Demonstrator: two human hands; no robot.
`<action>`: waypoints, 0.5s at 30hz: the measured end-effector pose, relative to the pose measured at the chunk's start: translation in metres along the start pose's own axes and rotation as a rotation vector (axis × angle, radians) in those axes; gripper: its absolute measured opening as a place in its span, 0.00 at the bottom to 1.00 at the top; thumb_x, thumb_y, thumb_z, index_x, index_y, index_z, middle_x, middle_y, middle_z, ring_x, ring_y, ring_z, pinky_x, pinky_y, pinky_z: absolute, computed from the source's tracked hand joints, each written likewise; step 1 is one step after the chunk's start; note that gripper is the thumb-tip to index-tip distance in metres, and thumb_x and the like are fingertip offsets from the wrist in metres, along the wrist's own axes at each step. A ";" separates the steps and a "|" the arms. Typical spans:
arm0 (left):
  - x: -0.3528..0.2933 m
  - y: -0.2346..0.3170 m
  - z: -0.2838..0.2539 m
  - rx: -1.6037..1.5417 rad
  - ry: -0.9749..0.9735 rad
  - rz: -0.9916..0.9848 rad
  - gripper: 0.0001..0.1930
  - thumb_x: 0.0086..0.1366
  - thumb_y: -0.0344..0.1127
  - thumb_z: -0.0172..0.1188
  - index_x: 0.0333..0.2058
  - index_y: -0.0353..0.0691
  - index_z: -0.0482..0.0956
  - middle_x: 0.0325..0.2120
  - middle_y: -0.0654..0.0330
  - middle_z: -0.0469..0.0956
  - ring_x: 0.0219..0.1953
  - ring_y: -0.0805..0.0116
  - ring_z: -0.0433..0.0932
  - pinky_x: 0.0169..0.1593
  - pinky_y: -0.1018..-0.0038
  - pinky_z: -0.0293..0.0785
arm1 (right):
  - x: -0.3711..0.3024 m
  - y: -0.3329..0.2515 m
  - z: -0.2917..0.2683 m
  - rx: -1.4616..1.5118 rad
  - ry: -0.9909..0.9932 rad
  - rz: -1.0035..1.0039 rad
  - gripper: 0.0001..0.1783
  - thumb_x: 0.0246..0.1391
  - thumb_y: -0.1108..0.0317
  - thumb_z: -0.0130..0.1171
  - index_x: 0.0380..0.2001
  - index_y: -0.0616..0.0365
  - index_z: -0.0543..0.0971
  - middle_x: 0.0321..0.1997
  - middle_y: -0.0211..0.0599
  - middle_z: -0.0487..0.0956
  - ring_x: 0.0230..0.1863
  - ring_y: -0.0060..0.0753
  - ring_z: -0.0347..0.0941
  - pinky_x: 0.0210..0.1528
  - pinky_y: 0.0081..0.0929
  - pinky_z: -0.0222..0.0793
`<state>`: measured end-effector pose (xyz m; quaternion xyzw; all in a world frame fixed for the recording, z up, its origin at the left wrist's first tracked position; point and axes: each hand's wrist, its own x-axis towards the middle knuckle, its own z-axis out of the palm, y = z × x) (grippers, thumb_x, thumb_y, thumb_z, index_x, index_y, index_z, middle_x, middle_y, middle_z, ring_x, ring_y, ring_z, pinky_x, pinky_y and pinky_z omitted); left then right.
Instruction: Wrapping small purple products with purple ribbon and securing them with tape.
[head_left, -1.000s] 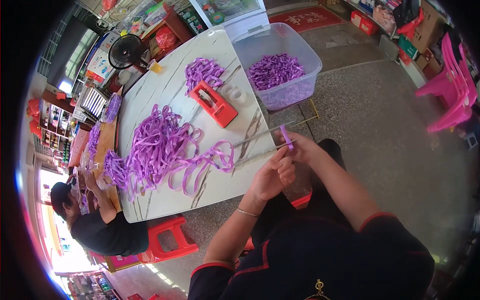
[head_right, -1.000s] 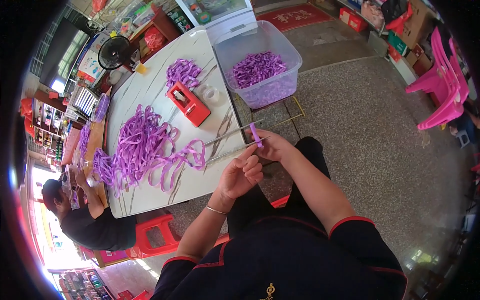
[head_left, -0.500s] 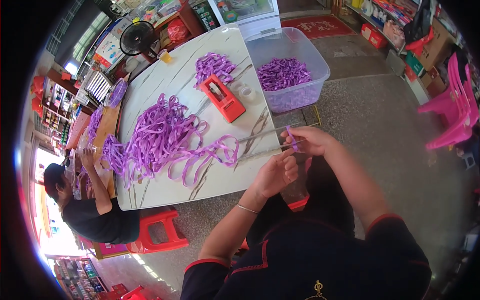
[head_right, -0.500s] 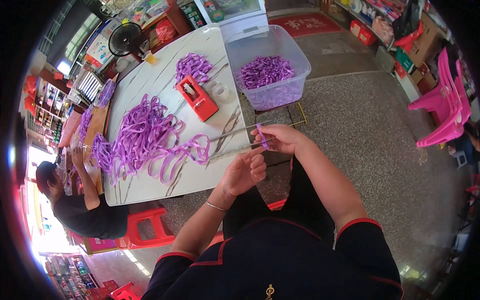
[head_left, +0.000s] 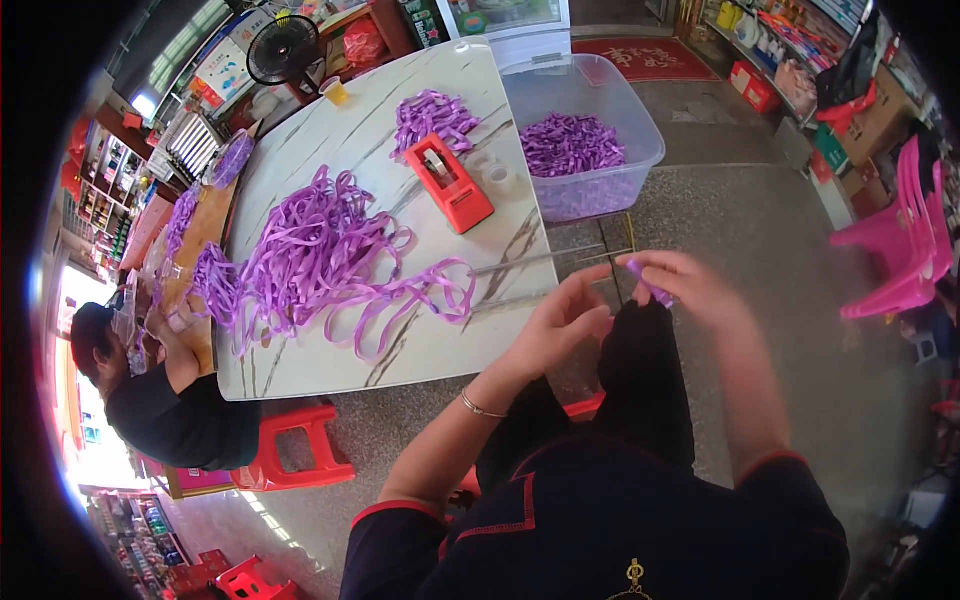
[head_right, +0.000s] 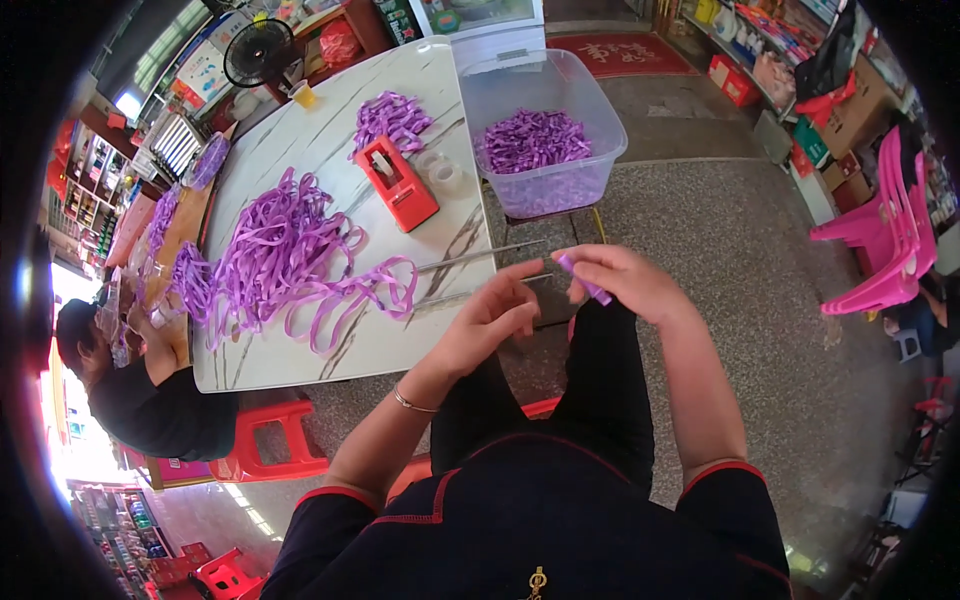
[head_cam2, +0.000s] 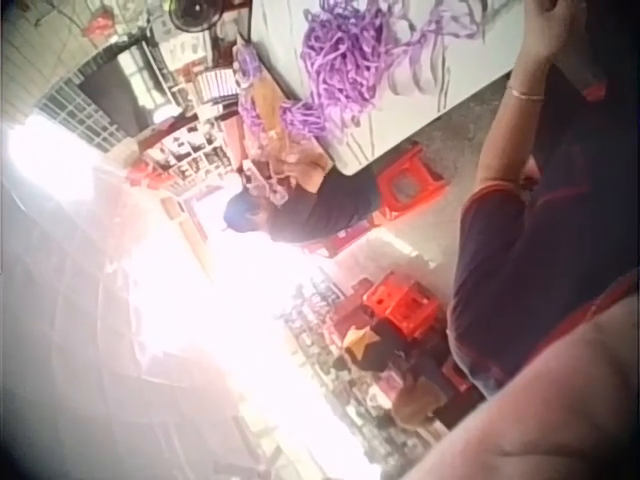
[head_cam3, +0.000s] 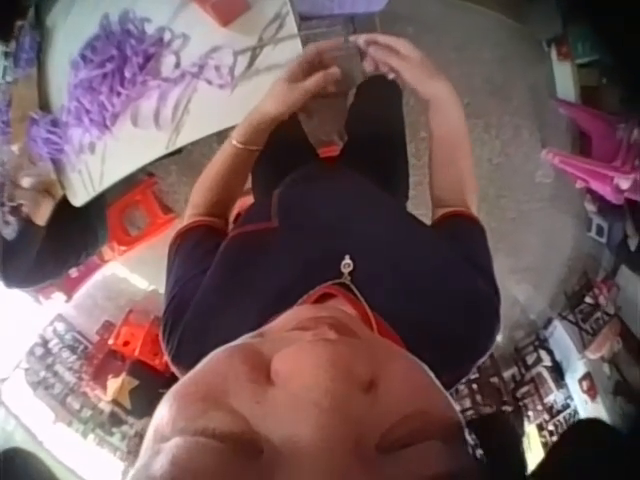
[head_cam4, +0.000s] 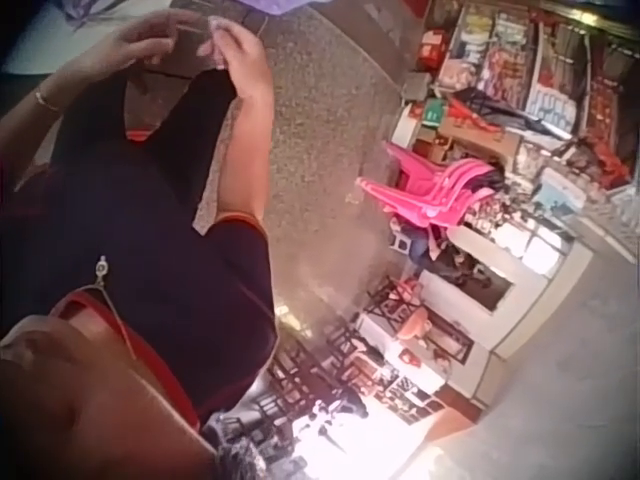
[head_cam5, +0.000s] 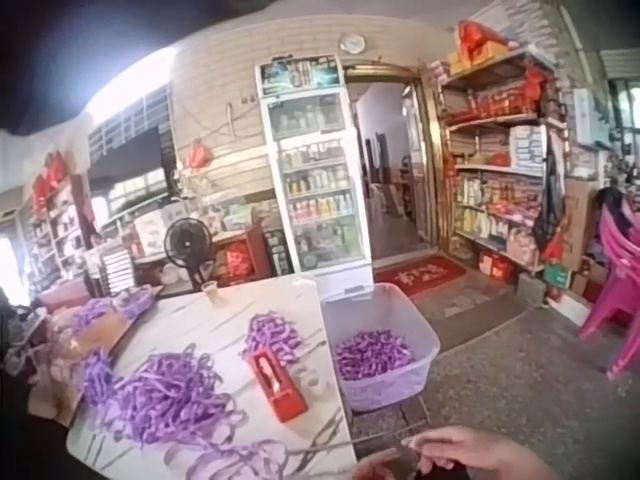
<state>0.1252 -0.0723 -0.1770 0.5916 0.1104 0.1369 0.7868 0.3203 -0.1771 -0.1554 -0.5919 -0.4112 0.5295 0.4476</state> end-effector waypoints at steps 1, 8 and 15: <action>0.003 0.005 0.000 -0.006 0.001 0.002 0.24 0.62 0.28 0.50 0.57 0.39 0.58 0.29 0.66 0.68 0.31 0.79 0.68 0.35 0.82 0.67 | -0.006 -0.008 0.005 -0.072 -0.044 -0.062 0.20 0.58 0.62 0.45 0.52 0.59 0.68 0.26 0.27 0.73 0.30 0.14 0.67 0.32 0.13 0.60; 0.004 0.027 -0.006 0.134 -0.068 0.127 0.15 0.59 0.23 0.54 0.46 0.34 0.70 0.34 0.61 0.73 0.38 0.76 0.73 0.41 0.80 0.71 | -0.015 -0.038 0.029 -0.074 -0.162 -0.130 0.22 0.57 0.66 0.46 0.55 0.60 0.63 0.29 0.32 0.76 0.31 0.18 0.70 0.33 0.16 0.64; -0.011 0.025 -0.018 0.242 0.125 0.360 0.09 0.57 0.22 0.55 0.39 0.30 0.74 0.34 0.58 0.73 0.35 0.73 0.75 0.39 0.79 0.73 | -0.020 -0.034 0.053 -0.322 0.125 -0.478 0.24 0.46 0.70 0.60 0.49 0.58 0.71 0.34 0.36 0.77 0.34 0.22 0.75 0.37 0.21 0.69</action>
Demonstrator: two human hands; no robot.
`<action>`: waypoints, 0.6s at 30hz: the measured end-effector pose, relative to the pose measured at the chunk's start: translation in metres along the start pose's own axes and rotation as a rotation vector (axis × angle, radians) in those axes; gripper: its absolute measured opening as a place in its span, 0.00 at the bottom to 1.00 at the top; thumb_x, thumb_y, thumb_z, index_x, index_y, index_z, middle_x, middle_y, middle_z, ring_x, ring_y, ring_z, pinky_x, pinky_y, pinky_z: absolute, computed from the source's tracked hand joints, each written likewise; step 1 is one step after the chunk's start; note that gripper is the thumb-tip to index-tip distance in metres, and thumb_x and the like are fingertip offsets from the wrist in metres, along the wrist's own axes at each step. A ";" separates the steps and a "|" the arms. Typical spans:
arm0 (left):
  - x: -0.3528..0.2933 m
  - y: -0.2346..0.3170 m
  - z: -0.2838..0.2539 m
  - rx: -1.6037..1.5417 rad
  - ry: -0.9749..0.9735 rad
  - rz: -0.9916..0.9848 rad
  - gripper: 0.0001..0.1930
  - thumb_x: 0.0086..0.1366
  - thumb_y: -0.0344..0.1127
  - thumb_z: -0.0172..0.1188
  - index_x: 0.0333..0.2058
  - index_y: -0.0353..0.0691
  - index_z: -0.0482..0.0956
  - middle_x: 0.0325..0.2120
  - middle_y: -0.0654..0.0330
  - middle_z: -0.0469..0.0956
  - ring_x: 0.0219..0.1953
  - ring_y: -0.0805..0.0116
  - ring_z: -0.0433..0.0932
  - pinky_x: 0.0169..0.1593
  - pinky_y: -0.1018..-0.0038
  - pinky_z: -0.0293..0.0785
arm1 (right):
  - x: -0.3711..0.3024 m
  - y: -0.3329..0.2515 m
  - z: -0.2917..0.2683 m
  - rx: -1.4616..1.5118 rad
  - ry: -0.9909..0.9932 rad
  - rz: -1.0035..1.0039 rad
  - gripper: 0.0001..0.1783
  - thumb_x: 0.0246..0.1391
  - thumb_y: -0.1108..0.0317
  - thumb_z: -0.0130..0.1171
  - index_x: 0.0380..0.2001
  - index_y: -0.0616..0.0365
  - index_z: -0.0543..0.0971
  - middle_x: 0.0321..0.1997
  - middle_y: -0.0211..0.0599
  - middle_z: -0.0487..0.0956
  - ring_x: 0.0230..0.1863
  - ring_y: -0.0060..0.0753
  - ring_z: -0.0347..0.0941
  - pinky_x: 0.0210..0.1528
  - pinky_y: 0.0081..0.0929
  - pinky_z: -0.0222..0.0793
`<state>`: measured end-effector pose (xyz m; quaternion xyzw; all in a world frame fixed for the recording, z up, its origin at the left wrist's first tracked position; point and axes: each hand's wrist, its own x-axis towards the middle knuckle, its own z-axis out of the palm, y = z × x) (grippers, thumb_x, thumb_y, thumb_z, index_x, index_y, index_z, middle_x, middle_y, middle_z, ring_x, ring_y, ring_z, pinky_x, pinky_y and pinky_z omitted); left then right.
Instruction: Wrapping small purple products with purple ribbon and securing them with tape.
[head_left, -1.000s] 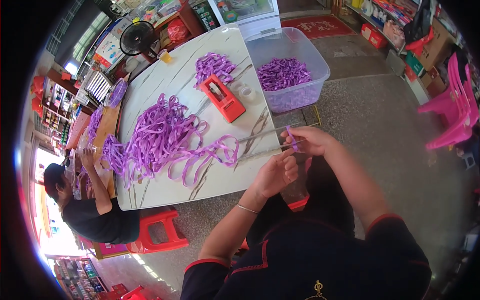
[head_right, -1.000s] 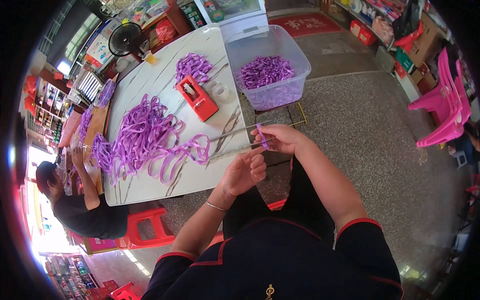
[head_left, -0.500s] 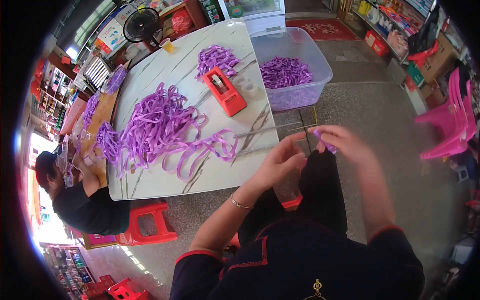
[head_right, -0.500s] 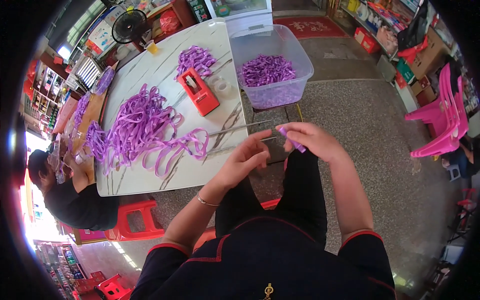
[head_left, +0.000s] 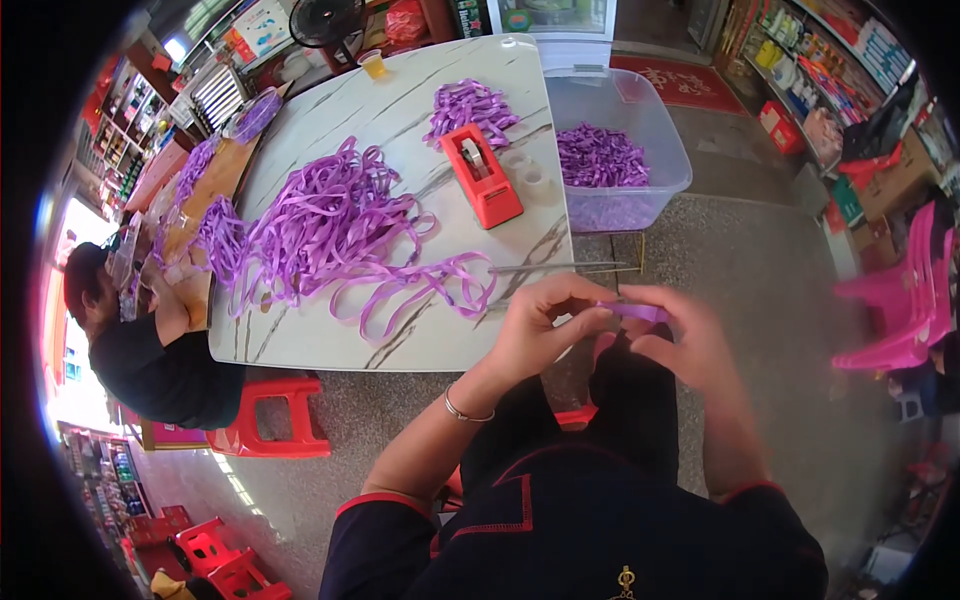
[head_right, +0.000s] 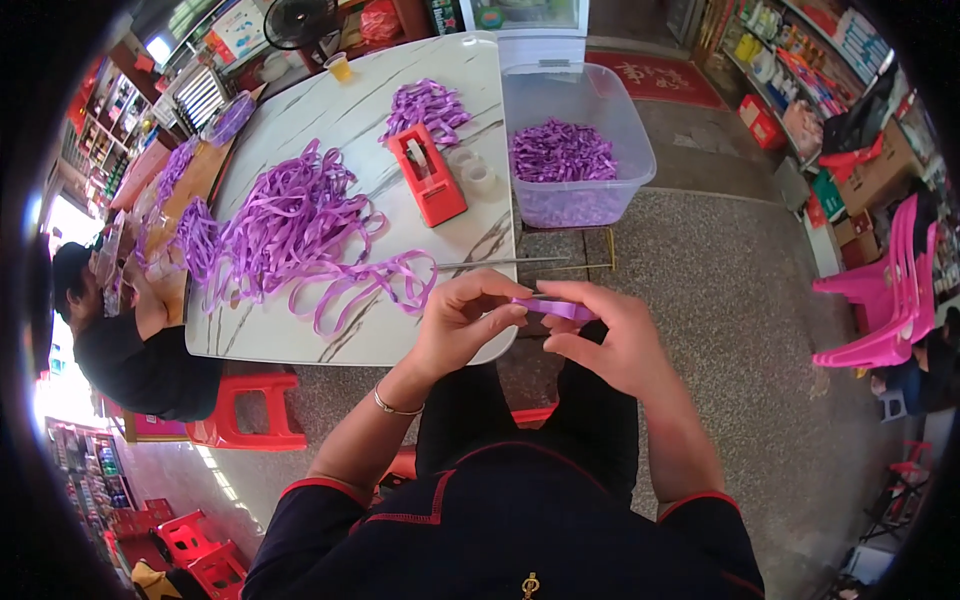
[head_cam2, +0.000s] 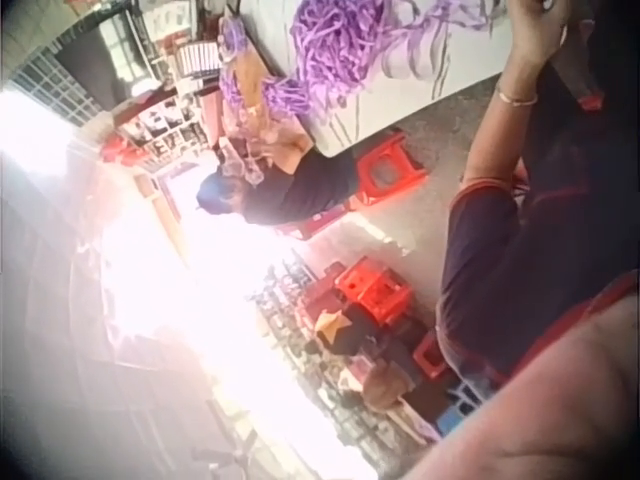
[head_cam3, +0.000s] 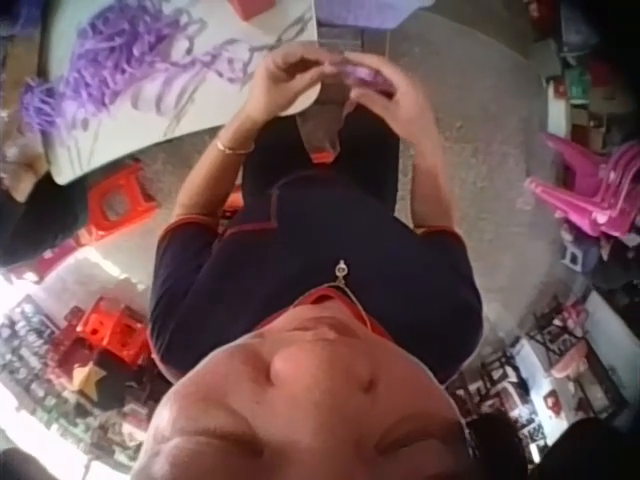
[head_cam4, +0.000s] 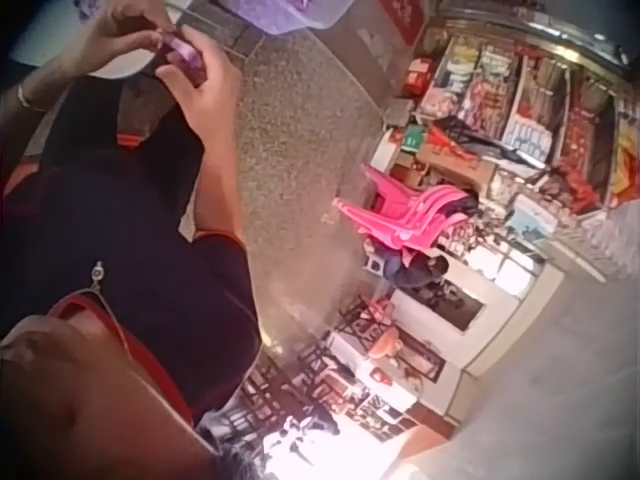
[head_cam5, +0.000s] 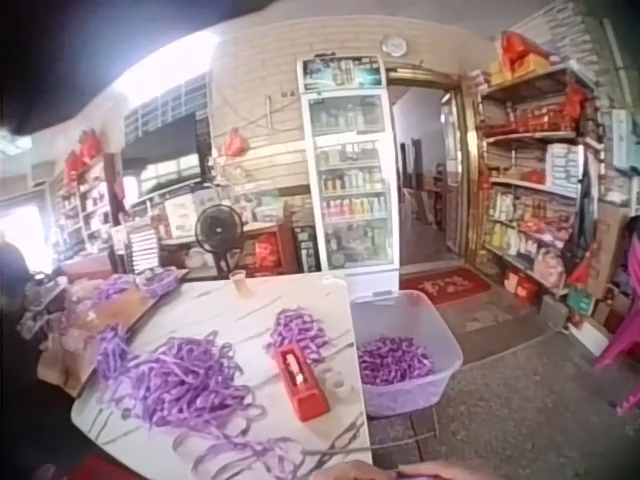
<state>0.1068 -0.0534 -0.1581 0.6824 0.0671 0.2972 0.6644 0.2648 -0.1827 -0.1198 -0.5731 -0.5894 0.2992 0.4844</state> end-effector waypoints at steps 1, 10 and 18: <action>-0.002 0.000 -0.001 0.002 0.010 0.004 0.09 0.57 0.22 0.55 0.39 0.30 0.74 0.34 0.58 0.73 0.35 0.73 0.75 0.39 0.79 0.73 | 0.001 0.001 0.007 -0.065 0.112 0.003 0.20 0.42 0.72 0.63 0.43 0.58 0.75 0.31 0.35 0.78 0.30 0.22 0.75 0.34 0.19 0.69; -0.008 0.005 -0.004 -0.014 0.028 0.054 0.10 0.56 0.20 0.56 0.39 0.31 0.74 0.34 0.57 0.73 0.35 0.71 0.75 0.41 0.77 0.73 | 0.003 0.009 0.019 0.006 0.240 -0.037 0.16 0.43 0.72 0.63 0.39 0.58 0.78 0.27 0.34 0.78 0.26 0.19 0.73 0.30 0.17 0.68; -0.011 0.010 -0.006 0.045 0.058 0.028 0.09 0.54 0.18 0.57 0.36 0.30 0.75 0.32 0.55 0.74 0.35 0.70 0.76 0.37 0.76 0.75 | 0.006 0.006 0.025 0.039 0.242 -0.063 0.16 0.41 0.73 0.64 0.38 0.58 0.78 0.27 0.33 0.78 0.26 0.18 0.72 0.29 0.16 0.67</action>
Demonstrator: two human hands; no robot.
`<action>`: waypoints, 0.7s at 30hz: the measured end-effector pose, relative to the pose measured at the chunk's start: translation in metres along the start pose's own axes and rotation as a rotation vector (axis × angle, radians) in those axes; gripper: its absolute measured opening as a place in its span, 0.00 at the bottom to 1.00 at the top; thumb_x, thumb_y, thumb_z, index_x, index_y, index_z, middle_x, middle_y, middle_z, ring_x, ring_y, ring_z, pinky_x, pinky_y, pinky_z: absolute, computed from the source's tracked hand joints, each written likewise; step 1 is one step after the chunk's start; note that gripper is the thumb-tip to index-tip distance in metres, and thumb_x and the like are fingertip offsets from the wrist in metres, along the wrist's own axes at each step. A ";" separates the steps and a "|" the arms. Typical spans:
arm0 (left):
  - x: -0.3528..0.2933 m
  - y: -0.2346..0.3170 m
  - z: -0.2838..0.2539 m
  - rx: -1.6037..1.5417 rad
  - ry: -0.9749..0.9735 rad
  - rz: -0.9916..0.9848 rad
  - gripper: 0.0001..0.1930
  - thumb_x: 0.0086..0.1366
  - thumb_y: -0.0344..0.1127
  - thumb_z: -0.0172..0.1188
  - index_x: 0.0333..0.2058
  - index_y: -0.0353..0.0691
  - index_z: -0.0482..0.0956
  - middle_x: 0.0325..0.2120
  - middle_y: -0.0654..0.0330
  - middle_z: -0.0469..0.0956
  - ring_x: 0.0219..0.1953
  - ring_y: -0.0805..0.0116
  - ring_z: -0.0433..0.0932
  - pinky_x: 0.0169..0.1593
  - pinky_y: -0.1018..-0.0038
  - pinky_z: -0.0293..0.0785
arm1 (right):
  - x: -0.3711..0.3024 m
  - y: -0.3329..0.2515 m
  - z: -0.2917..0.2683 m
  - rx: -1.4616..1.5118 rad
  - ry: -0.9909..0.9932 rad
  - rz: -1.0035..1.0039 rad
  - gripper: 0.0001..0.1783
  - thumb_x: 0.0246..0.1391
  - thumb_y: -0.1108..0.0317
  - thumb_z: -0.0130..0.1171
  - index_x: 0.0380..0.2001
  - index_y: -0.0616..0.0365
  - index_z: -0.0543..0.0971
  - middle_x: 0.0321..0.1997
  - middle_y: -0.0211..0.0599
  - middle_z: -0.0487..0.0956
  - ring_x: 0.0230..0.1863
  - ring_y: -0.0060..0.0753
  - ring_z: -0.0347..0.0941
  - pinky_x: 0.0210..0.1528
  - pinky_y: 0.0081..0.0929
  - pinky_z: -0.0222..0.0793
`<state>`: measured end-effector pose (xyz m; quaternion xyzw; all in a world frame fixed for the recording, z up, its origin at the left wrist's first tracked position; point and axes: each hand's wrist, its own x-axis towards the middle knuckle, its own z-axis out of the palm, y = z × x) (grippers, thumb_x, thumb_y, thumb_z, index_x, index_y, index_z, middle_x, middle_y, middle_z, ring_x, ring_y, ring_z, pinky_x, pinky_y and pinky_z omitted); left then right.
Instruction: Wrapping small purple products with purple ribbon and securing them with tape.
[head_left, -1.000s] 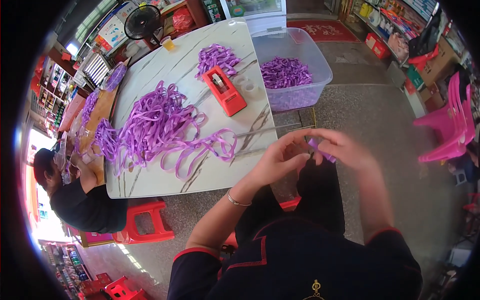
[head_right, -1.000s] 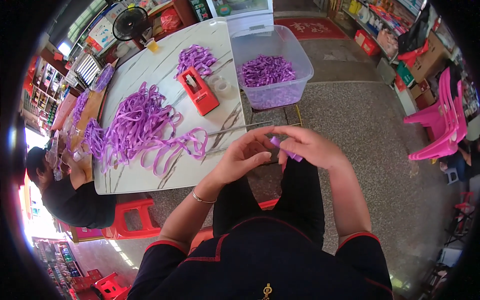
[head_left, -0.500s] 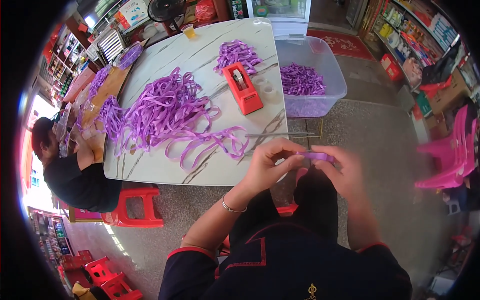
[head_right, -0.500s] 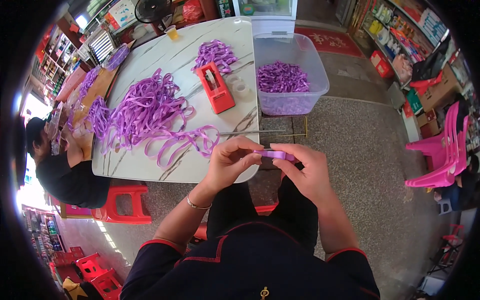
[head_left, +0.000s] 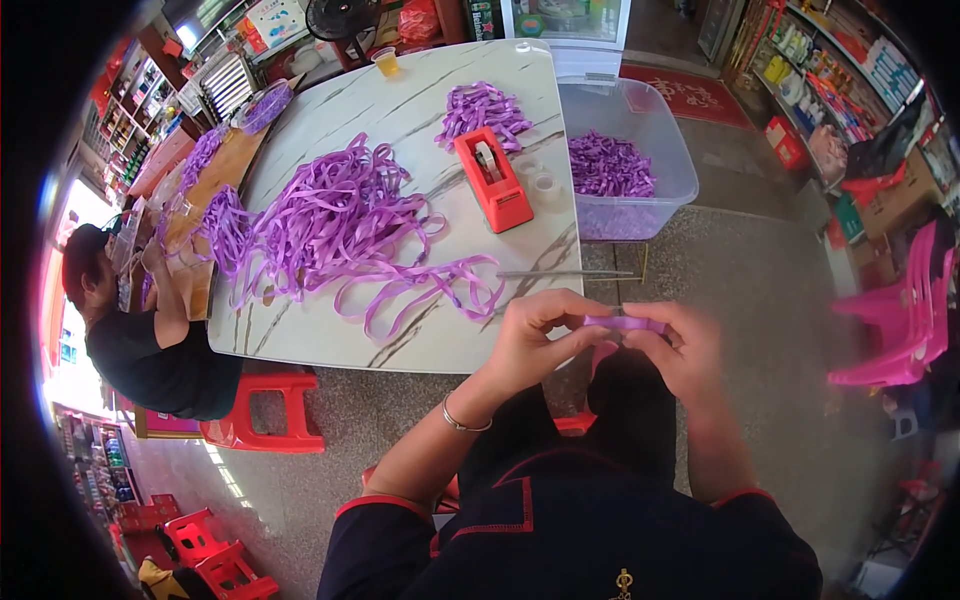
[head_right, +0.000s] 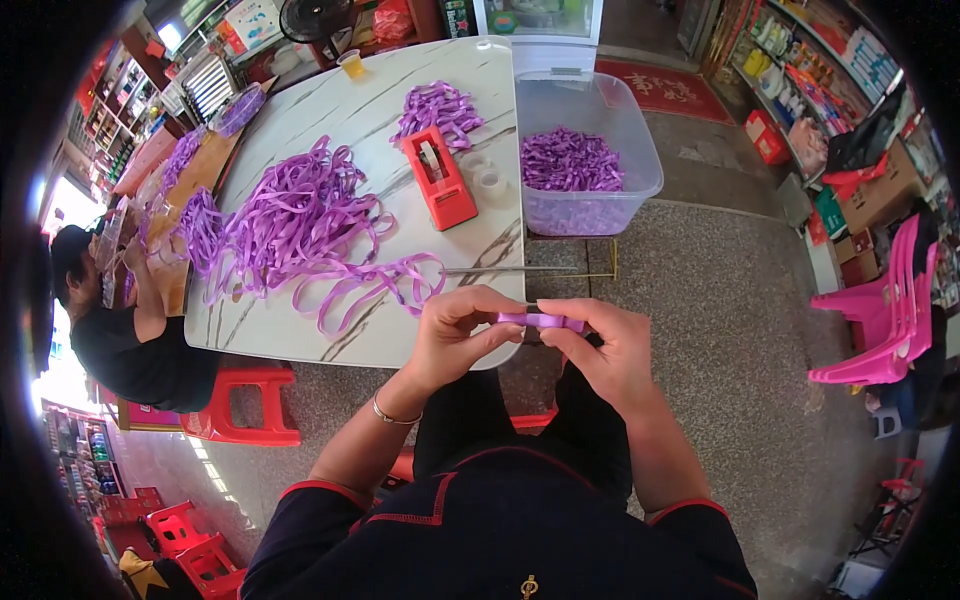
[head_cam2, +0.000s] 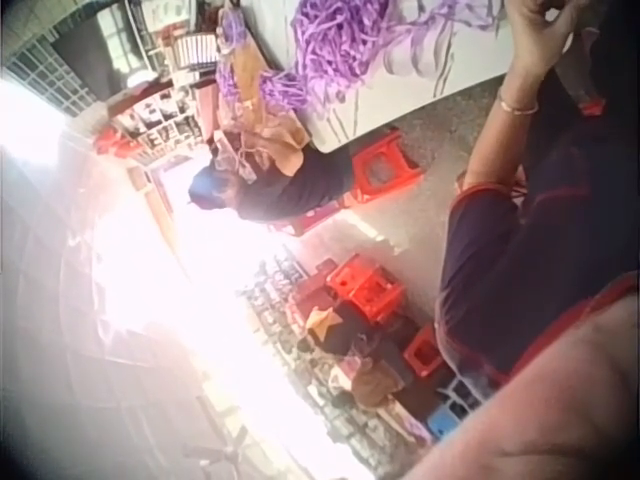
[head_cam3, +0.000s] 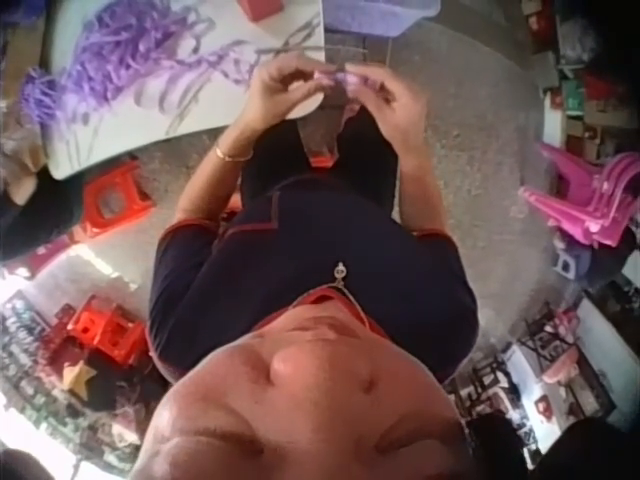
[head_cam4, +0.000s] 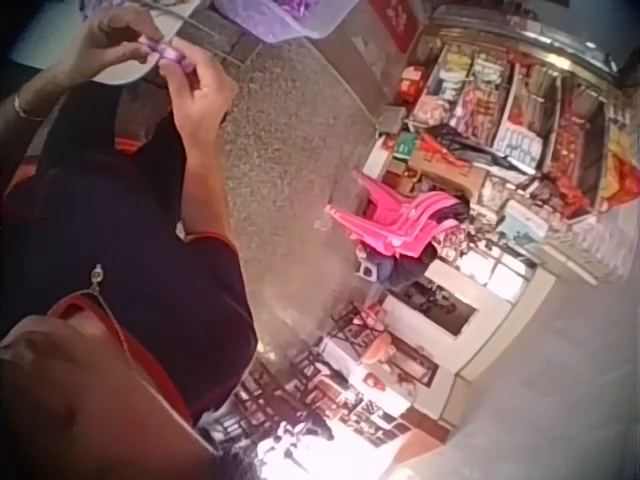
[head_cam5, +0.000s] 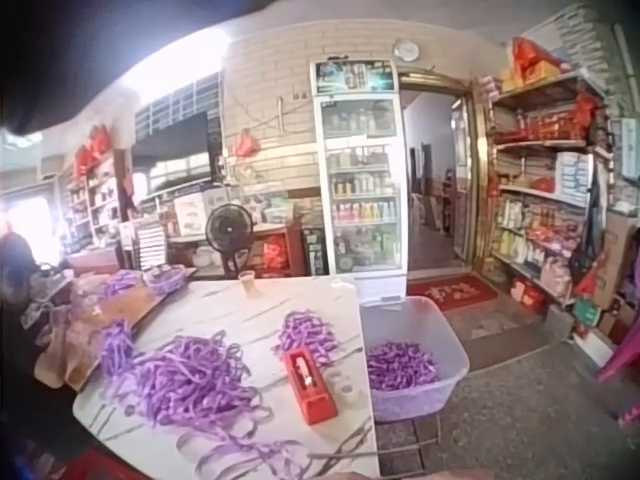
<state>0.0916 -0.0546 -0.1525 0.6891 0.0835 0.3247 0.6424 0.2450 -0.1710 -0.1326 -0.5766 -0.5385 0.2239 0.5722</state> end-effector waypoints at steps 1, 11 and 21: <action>-0.001 0.000 -0.001 0.001 0.000 0.001 0.09 0.54 0.18 0.57 0.36 0.30 0.75 0.32 0.55 0.74 0.35 0.70 0.76 0.37 0.76 0.75 | 0.001 -0.001 0.001 0.009 0.022 -0.017 0.16 0.41 0.73 0.64 0.38 0.57 0.78 0.27 0.33 0.78 0.26 0.17 0.72 0.29 0.15 0.67; -0.003 -0.003 -0.008 0.101 0.017 0.081 0.10 0.53 0.16 0.57 0.35 0.30 0.75 0.32 0.54 0.75 0.33 0.69 0.76 0.36 0.76 0.75 | 0.000 0.005 0.006 0.009 0.014 -0.013 0.16 0.40 0.74 0.65 0.37 0.58 0.79 0.26 0.32 0.79 0.25 0.16 0.71 0.28 0.14 0.67; -0.003 -0.005 -0.009 0.066 0.027 0.034 0.10 0.52 0.16 0.56 0.35 0.30 0.75 0.33 0.55 0.74 0.36 0.68 0.75 0.38 0.75 0.76 | -0.002 0.012 0.017 0.108 0.140 -0.070 0.16 0.37 0.74 0.68 0.34 0.60 0.78 0.27 0.33 0.79 0.26 0.16 0.73 0.26 0.14 0.68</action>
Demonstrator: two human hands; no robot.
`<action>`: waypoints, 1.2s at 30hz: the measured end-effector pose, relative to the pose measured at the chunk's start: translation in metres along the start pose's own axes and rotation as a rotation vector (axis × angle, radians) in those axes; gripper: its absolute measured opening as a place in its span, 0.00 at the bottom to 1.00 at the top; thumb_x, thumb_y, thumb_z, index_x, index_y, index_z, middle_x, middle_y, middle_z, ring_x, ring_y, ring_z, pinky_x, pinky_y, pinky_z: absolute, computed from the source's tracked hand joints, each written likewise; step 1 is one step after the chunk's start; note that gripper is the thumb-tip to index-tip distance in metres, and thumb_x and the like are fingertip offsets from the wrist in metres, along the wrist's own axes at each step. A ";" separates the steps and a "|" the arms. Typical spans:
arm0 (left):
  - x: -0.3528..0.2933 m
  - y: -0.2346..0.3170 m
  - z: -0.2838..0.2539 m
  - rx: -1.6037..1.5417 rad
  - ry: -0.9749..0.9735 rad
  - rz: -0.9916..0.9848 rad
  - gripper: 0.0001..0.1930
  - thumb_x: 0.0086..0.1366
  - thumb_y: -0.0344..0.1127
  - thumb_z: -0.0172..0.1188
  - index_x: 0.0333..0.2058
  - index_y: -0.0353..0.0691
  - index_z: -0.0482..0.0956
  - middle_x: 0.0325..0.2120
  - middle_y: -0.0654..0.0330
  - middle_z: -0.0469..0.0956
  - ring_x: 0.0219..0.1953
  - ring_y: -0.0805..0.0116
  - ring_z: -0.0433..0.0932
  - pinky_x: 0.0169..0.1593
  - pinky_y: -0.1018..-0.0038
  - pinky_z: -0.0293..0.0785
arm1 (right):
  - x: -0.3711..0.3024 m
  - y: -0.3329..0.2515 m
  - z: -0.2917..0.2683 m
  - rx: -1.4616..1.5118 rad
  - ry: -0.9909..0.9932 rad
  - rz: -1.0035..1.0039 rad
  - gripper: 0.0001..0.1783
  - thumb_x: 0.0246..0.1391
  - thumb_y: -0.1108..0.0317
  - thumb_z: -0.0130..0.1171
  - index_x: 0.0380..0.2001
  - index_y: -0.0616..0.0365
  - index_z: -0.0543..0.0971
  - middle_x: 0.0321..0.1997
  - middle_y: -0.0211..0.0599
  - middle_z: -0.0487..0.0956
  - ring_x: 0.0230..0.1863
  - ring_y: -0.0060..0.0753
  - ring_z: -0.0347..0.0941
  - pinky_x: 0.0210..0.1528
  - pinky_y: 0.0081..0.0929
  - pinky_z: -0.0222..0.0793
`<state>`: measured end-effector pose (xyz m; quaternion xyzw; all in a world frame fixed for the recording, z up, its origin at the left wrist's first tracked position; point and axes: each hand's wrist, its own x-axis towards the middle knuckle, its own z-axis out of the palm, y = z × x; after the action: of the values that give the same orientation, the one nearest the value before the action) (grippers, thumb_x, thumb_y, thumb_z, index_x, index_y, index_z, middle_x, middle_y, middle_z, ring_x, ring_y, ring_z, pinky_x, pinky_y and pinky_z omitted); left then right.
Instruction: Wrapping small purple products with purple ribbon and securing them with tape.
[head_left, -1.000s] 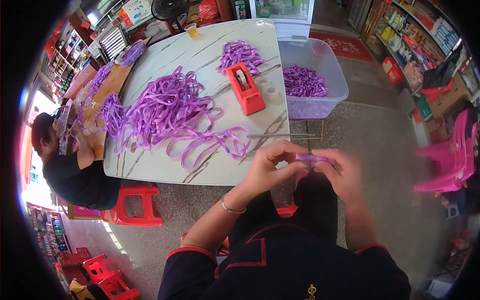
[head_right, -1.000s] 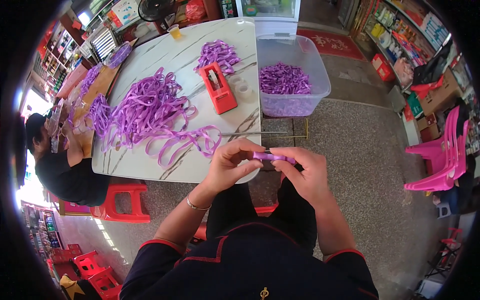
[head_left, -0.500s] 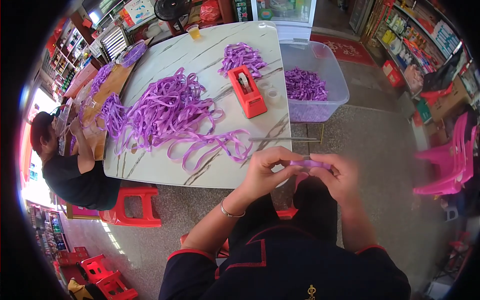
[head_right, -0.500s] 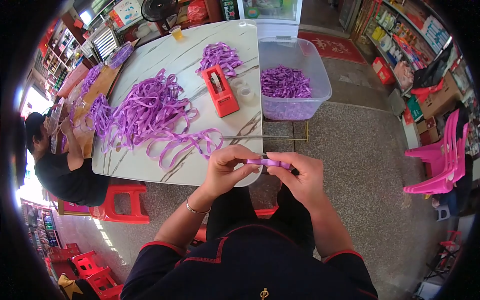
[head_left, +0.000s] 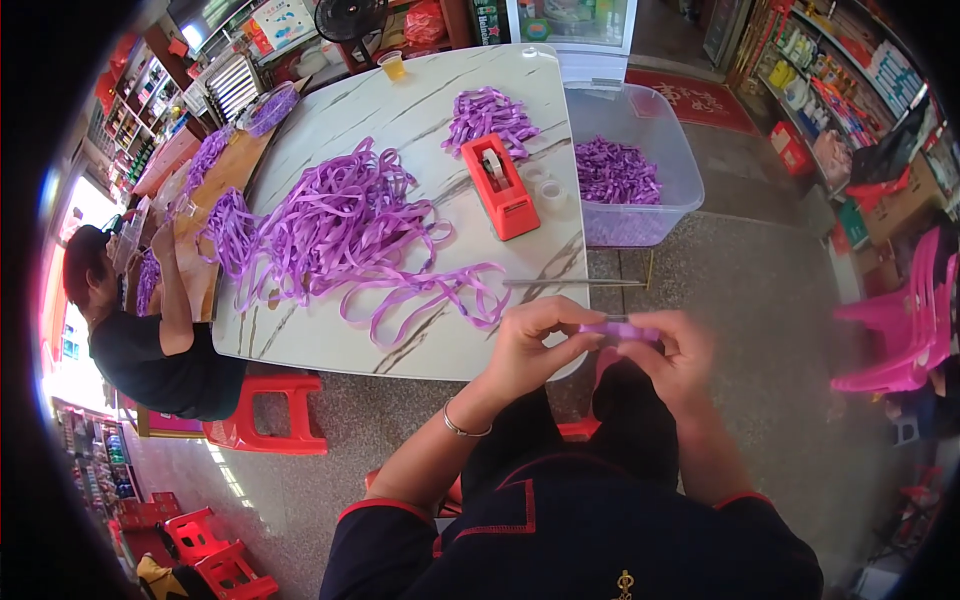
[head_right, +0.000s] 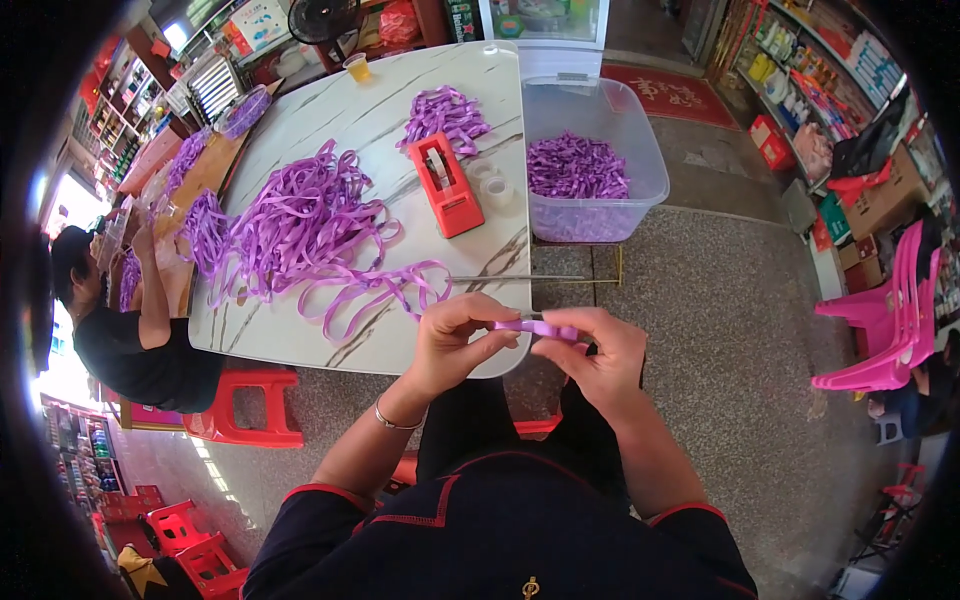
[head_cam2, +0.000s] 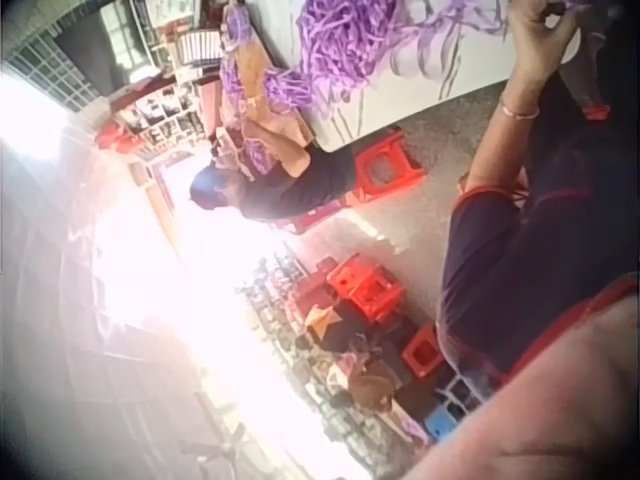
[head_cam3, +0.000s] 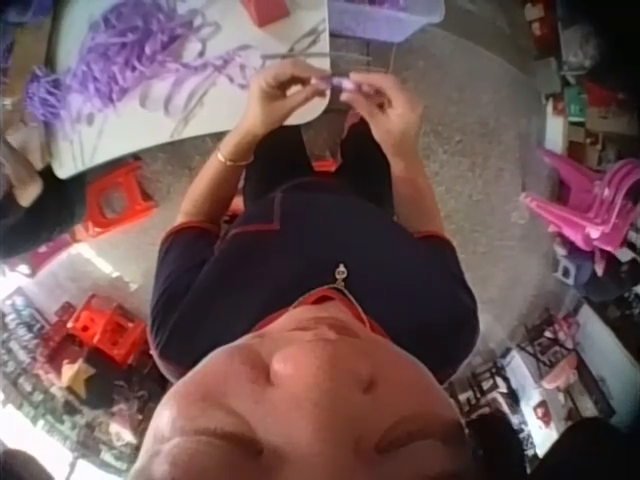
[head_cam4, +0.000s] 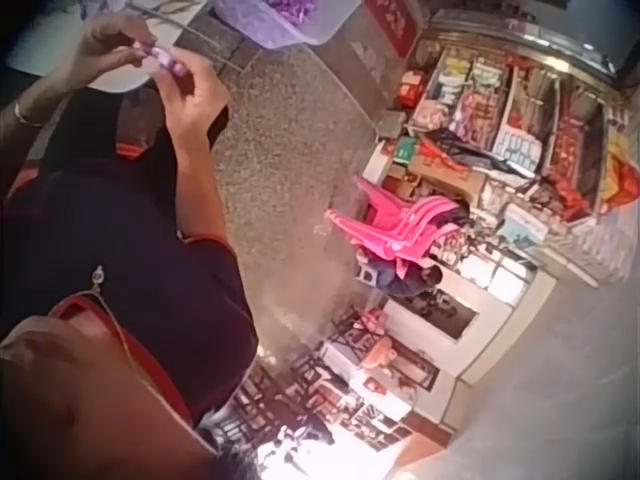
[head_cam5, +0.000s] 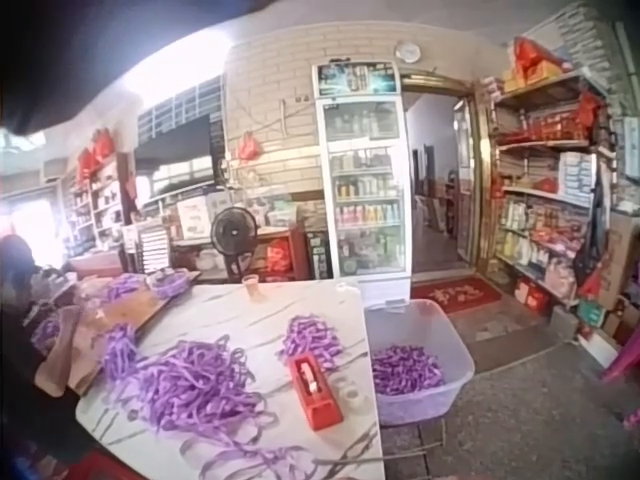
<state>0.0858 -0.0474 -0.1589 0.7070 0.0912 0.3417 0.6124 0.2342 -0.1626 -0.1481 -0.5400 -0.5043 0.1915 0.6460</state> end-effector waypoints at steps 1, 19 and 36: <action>0.001 -0.001 -0.001 0.001 -0.001 0.000 0.10 0.52 0.16 0.56 0.35 0.30 0.75 0.33 0.55 0.74 0.36 0.68 0.75 0.38 0.75 0.76 | 0.001 -0.003 0.001 0.106 0.018 0.111 0.15 0.38 0.74 0.68 0.33 0.60 0.78 0.27 0.33 0.79 0.27 0.16 0.73 0.26 0.14 0.68; 0.141 0.009 -0.139 0.582 0.336 0.046 0.11 0.57 0.25 0.57 0.39 0.32 0.74 0.30 0.60 0.77 0.32 0.78 0.74 0.37 0.83 0.71 | -0.025 0.033 0.045 -0.118 -0.353 0.116 0.12 0.50 0.72 0.56 0.39 0.61 0.73 0.30 0.35 0.76 0.30 0.20 0.73 0.31 0.18 0.68; 0.051 0.192 -0.097 0.652 0.136 1.057 0.28 0.61 0.52 0.48 0.52 0.37 0.66 0.51 0.51 0.66 0.54 0.55 0.63 0.55 0.59 0.59 | 0.041 -0.109 -0.036 -0.251 0.337 -0.719 0.19 0.35 0.75 0.62 0.36 0.59 0.73 0.26 0.25 0.71 0.23 0.26 0.64 0.24 0.24 0.60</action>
<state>0.0105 0.0132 0.0398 0.7838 -0.1324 0.5974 0.1062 0.2500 -0.1855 -0.0297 -0.4278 -0.5673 -0.2002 0.6746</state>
